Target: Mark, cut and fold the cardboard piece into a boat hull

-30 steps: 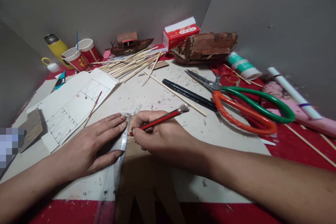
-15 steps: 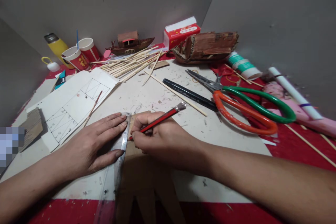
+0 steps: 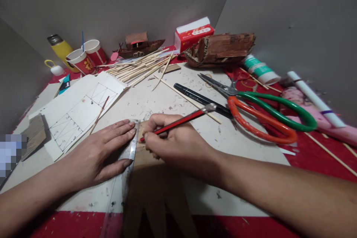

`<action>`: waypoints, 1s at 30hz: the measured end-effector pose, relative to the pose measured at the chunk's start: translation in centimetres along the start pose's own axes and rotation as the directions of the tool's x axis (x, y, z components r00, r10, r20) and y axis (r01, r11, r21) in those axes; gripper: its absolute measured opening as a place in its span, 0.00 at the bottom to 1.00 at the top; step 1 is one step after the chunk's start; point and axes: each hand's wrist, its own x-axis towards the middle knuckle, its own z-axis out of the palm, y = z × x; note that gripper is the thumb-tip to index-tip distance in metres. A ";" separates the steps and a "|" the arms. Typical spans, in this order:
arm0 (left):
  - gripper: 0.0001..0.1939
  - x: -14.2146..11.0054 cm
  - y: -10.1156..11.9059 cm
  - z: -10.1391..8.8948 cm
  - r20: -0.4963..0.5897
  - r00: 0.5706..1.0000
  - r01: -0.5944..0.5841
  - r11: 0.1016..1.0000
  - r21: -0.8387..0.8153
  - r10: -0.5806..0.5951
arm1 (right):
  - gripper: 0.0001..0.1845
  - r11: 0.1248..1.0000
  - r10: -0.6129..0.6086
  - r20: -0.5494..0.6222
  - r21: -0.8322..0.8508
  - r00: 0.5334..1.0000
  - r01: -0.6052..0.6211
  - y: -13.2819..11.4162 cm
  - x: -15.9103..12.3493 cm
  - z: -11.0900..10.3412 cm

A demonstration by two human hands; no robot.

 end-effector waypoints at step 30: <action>0.29 0.1 0.0 -0.1 -0.013 1.000 -0.014 1.000 0.010 0.014 | 0.05 0.991 -0.096 0.049 -0.086 0.994 0.100 0.0 0.0 0.0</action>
